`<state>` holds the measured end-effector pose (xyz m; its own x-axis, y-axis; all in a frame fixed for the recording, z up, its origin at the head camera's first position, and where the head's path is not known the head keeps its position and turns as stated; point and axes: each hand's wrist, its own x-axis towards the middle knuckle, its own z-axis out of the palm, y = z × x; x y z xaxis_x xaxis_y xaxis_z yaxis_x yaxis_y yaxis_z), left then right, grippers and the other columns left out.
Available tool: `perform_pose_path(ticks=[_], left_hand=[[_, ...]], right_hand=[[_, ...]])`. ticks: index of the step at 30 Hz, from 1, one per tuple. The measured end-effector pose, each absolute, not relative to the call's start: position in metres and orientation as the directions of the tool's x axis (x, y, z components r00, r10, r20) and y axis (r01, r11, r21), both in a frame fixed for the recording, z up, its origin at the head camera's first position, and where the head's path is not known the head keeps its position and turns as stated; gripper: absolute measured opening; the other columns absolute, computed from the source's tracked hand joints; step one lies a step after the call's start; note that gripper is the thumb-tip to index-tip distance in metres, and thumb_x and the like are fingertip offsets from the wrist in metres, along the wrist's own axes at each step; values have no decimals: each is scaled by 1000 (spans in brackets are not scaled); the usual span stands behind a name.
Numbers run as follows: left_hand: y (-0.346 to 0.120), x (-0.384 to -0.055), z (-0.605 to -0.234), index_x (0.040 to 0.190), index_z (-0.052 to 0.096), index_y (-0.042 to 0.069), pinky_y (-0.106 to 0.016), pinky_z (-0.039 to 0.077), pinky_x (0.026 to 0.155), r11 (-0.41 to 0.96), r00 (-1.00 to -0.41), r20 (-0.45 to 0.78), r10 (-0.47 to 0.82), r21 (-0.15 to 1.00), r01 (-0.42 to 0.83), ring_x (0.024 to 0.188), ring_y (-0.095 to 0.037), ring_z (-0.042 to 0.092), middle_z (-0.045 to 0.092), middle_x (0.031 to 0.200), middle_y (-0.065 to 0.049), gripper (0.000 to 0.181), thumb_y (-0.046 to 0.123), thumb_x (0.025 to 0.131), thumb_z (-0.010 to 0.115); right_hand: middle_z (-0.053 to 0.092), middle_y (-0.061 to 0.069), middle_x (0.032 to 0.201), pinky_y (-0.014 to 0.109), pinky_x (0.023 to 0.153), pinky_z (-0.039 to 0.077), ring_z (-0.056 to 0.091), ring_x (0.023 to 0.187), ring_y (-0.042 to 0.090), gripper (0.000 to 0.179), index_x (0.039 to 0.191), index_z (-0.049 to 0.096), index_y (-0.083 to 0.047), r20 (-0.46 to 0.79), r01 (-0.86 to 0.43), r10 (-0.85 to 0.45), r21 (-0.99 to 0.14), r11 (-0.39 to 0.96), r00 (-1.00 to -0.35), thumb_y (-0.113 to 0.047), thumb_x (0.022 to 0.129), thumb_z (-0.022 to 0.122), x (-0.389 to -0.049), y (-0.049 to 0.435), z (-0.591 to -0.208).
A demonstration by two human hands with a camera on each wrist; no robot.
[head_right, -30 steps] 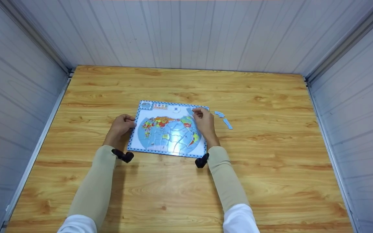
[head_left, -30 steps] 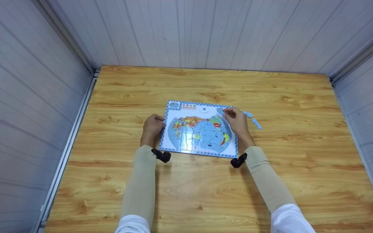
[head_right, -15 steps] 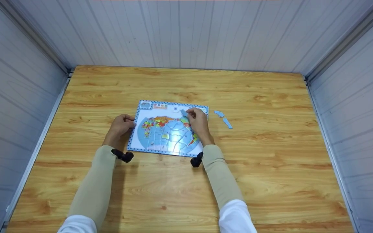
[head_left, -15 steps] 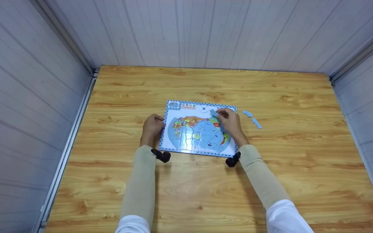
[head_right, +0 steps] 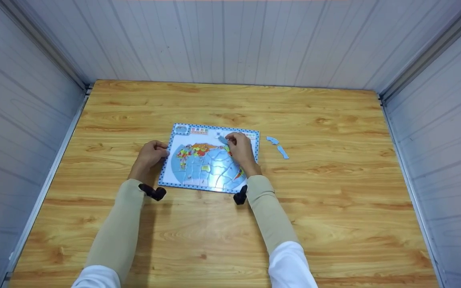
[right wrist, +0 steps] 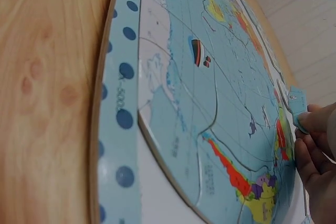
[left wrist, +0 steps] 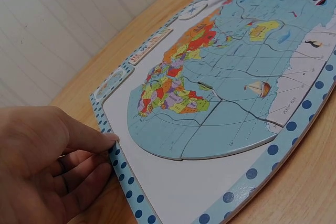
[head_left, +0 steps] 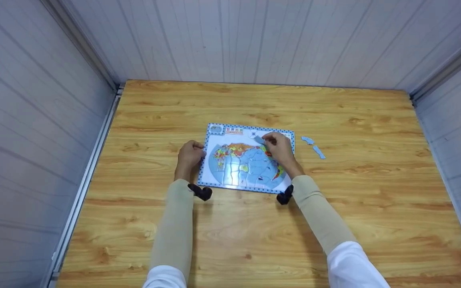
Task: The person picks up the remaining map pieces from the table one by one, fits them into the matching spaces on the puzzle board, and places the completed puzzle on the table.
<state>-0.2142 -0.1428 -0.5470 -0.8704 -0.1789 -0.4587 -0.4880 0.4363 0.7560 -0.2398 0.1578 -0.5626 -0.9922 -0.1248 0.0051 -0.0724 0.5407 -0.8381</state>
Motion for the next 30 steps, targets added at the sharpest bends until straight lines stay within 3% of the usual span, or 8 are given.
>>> perform_pose_path(ticks=[14, 30], left_hand=[[-142, -217, -549, 112, 59, 8, -35, 45, 86, 451, -865, -464, -189, 742, -496, 99, -22, 54, 59, 109, -9, 22, 12, 90, 59], [-142, -219, -547, 113, 58, 8, -33, 46, 84, 406, -834, -517, -191, 732, -547, 99, -21, 55, 58, 108, -9, 22, 10, 90, 59]], right_hand=[[63, 12, 105, 36, 81, 46, 57, 94, 23, 18, 105, 69, -3, 20, -114, -171, -819, 563, -985, -7, 96, 54, -245, 153, -565], [64, 9, 106, 39, 87, 46, 56, 101, 23, 18, 104, 71, -6, 28, -126, -175, -806, 578, -984, -10, 95, 56, -249, 148, -565]])
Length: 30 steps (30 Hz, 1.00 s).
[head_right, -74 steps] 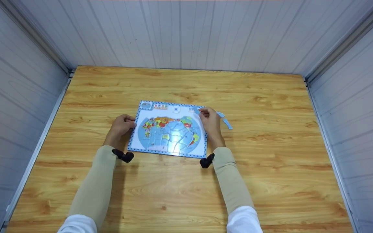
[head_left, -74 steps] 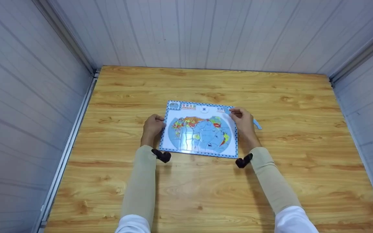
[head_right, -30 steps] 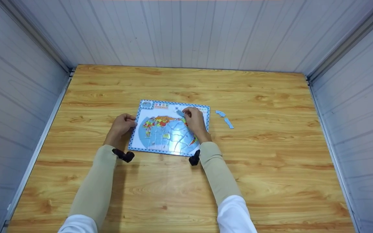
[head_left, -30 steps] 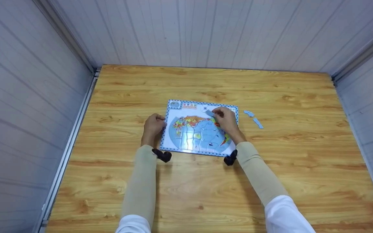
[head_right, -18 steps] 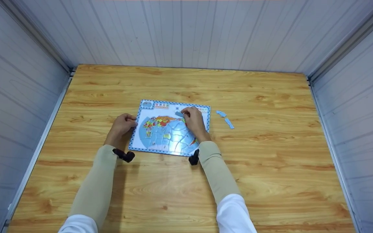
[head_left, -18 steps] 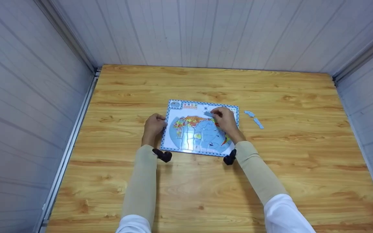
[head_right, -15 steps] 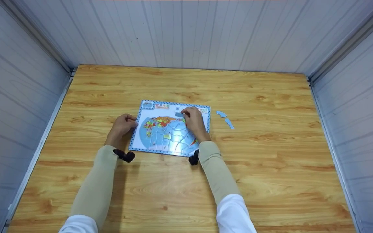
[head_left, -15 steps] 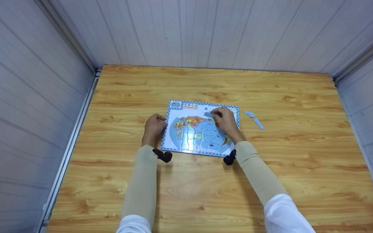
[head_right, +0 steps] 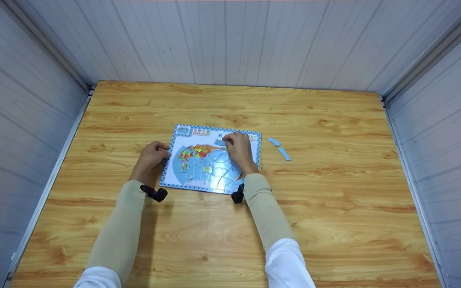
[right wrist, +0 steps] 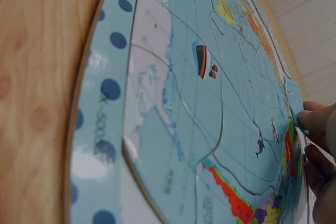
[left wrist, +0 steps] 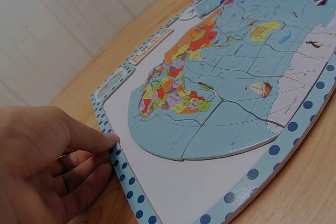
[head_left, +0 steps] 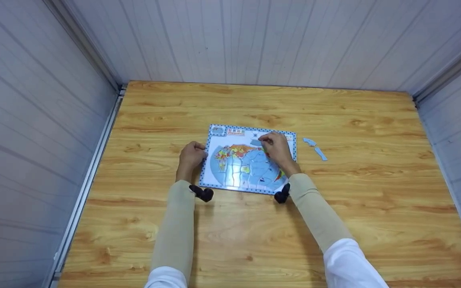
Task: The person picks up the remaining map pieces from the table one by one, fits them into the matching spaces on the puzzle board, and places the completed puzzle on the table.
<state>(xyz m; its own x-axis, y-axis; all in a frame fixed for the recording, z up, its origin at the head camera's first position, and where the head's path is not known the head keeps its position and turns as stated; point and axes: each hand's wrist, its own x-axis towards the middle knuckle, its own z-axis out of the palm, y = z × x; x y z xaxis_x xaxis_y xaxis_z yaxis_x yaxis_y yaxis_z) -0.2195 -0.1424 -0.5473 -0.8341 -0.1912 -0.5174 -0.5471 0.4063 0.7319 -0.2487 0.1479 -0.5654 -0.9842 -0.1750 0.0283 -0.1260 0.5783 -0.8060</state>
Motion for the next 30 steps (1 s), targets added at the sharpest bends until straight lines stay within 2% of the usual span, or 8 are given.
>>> perform_pose_path(ticks=[11, 18, 23, 26, 30], left_hand=[[-143, -215, -548, 111, 59, 8, -34, 45, 84, 402, -855, -485, -184, 757, -516, 98, -22, 54, 58, 109, -10, 22, 11, 89, 58], [-142, -215, -547, 113, 58, 8, -34, 45, 85, 398, -845, -501, -189, 747, -532, 99, -23, 54, 58, 111, -11, 23, 11, 90, 56], [-142, -216, -547, 112, 58, 9, -35, 46, 86, 388, -837, -513, -191, 744, -544, 100, -23, 54, 58, 111, -10, 23, 11, 90, 57], [-142, -216, -547, 112, 58, 9, -35, 46, 87, 386, -839, -509, -191, 747, -541, 101, -23, 54, 58, 111, -10, 23, 11, 90, 58], [-142, -215, -545, 113, 58, 9, -36, 46, 88, 379, -840, -509, -186, 752, -539, 102, -24, 55, 58, 111, -10, 23, 11, 90, 58]], right_hand=[[69, 9, 106, 39, 86, 48, 61, 99, 23, 18, 104, 72, -8, 36, -144, -194, -804, 577, -980, -8, 95, 57, -250, 150, -567], [67, 6, 112, 42, 93, 39, 52, 107, 25, 20, 108, 73, -11, 19, -180, -251, -746, 641, -968, -11, 95, 57, -251, 153, -566], [64, 8, 112, 43, 94, 39, 49, 109, 26, 21, 108, 73, -10, 3, -187, -273, -738, 648, -962, -11, 96, 56, -250, 153, -565], [62, 8, 112, 43, 94, 39, 48, 109, 25, 24, 109, 72, -10, -9, -178, -273, -737, 652, -962, -9, 97, 53, -250, 154, -566], [59, 7, 112, 42, 94, 38, 46, 109, 25, 36, 111, 72, -12, -37, -156, -268, -733, 662, -963, 2, 96, 43, -250, 155, -567]])
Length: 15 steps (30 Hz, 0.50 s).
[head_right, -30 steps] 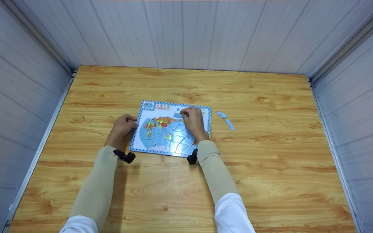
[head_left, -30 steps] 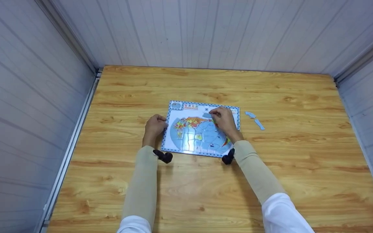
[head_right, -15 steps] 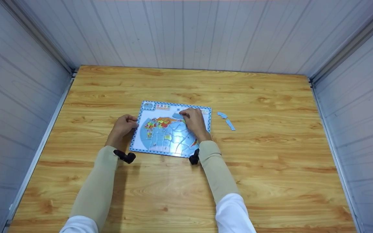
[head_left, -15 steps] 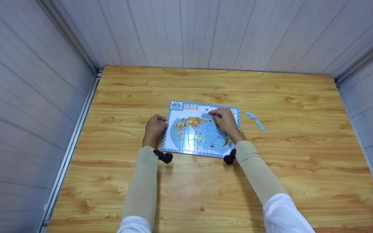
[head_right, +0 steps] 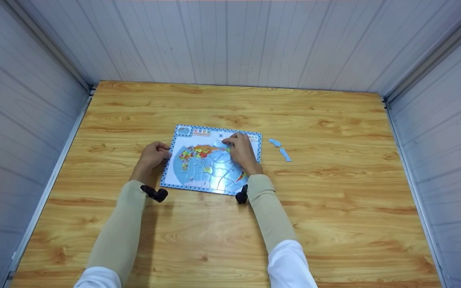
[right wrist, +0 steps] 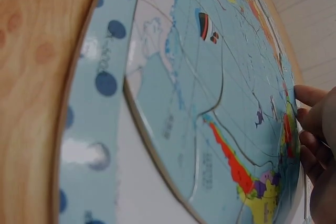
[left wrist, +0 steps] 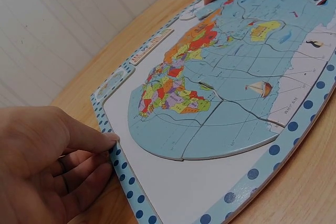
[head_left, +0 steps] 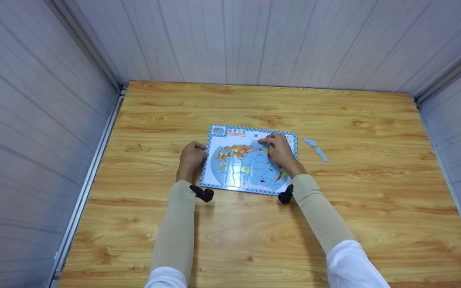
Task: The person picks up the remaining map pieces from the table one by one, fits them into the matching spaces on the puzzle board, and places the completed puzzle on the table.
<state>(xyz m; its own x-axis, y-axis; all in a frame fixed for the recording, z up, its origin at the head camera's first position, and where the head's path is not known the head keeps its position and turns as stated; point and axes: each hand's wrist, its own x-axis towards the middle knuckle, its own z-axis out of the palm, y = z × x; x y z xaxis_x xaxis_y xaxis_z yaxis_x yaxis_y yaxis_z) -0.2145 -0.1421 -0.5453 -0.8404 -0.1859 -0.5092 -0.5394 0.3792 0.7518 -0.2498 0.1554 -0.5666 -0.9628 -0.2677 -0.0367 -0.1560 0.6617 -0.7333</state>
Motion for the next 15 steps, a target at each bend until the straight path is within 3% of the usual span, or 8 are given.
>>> perform_pose_path(ticks=[6, 15], left_hand=[[-142, -214, -545, 113, 58, 8, -35, 46, 85, 391, -850, -495, -182, 757, -524, 100, -23, 55, 58, 110, -11, 24, 11, 90, 57], [-142, -214, -546, 112, 58, 7, -33, 45, 81, 412, -858, -481, -178, 756, -509, 96, -22, 53, 57, 107, -10, 23, 10, 90, 56]], right_hand=[[56, 7, 113, 44, 98, 36, 44, 114, 26, 49, 111, 71, -13, -65, -116, -250, -755, 645, -966, 12, 89, 36, -249, 158, -565], [58, 8, 117, 45, 99, 36, 45, 115, 25, 39, 113, 69, -10, -24, -112, -224, -811, 574, -974, 7, 91, 40, -244, 162, -565]])
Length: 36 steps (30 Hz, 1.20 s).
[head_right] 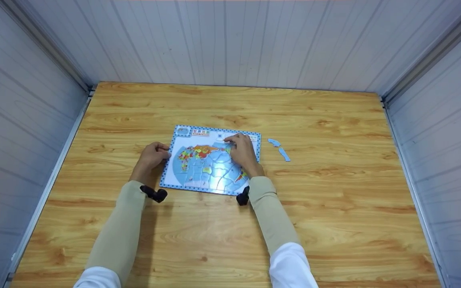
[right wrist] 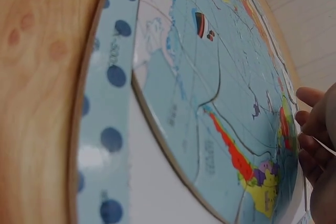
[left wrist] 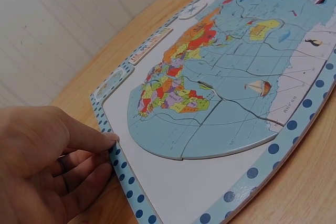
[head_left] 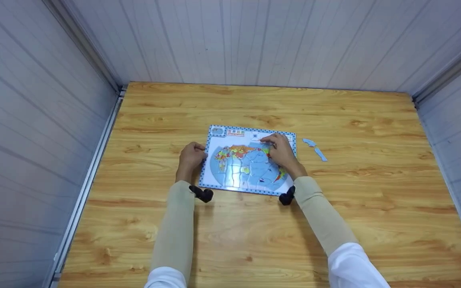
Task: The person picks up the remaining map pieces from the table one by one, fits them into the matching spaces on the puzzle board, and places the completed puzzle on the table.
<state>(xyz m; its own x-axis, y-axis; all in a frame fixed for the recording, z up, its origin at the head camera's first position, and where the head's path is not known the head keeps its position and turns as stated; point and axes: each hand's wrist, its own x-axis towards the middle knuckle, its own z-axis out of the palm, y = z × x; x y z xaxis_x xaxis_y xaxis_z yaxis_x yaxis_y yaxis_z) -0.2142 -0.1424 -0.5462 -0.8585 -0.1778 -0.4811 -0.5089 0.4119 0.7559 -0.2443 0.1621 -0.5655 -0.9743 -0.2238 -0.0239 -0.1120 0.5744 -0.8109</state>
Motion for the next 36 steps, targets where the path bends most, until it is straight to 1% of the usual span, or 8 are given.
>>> perform_pose_path(ticks=[3, 8, 12, 20, 23, 27, 31, 36], left_hand=[[-142, -215, -546, 113, 58, 8, -33, 45, 83, 405, -851, -494, -179, 751, -522, 97, -22, 53, 57, 108, -10, 22, 10, 91, 56], [-142, -216, -546, 113, 57, 8, -34, 45, 84, 403, -844, -505, -181, 745, -532, 98, -22, 53, 57, 109, -10, 22, 11, 91, 57], [-142, -216, -546, 113, 57, 8, -33, 45, 83, 402, -840, -511, -182, 741, -538, 97, -22, 53, 57, 108, -10, 22, 11, 91, 56], [-142, -217, -547, 113, 57, 9, -34, 45, 85, 393, -829, -526, -191, 733, -555, 99, -22, 54, 57, 109, -9, 22, 12, 91, 57], [-142, -216, -548, 112, 58, 8, -33, 45, 83, 412, -847, -497, -190, 742, -528, 97, -22, 54, 57, 107, -9, 22, 10, 90, 59], [-142, -217, -549, 110, 59, 7, -32, 45, 80, 435, -870, -455, -190, 755, -490, 95, -21, 54, 57, 104, -9, 22, 9, 88, 62], [-142, -217, -549, 110, 59, 7, -32, 45, 81, 423, -863, -468, -192, 754, -502, 95, -21, 53, 57, 104, -8, 22, 9, 89, 61], [-142, -218, -547, 112, 58, 8, -33, 45, 83, 399, -846, -495, -197, 748, -531, 97, -22, 53, 57, 106, -9, 22, 8, 89, 59]], right_hand=[[57, 8, 117, 44, 99, 37, 46, 115, 24, 36, 113, 67, -9, -5, -117, -215, -826, 552, -977, 3, 92, 41, -243, 165, -565], [56, 11, 116, 41, 93, 42, 50, 108, 24, 31, 116, 64, -7, 2, -101, -190, -852, 513, -982, -1, 94, 44, -241, 172, -563], [57, 12, 115, 38, 92, 42, 52, 105, 23, 30, 117, 64, -5, 5, -84, -162, -873, 481, -987, -1, 93, 46, -239, 178, -562], [59, 14, 115, 36, 88, 42, 53, 101, 23, 26, 117, 64, -4, 70, -125, -141, -891, 435, -988, -2, 94, 50, -233, 188, -559], [59, 14, 115, 36, 88, 42, 53, 102, 23, 25, 116, 65, -4, 92, -137, -122, -888, 438, -988, -2, 94, 51, -232, 193, -558], [58, 12, 116, 33, 88, 41, 52, 103, 22, 25, 115, 65, -6, 76, -106, -86, -896, 432, -993, -3, 94, 52, -230, 201, -556], [57, 10, 118, 31, 88, 41, 50, 103, 21, 24, 116, 64, -8, 48, -65, -51, -904, 423, -998, -7, 96, 52, -226, 209, -553], [55, 6, 120, 33, 90, 40, 49, 104, 19, 25, 120, 62, -11, 6, -10, -12, -913, 407, -1000, -12, 99, 49, -221, 220, -550]])
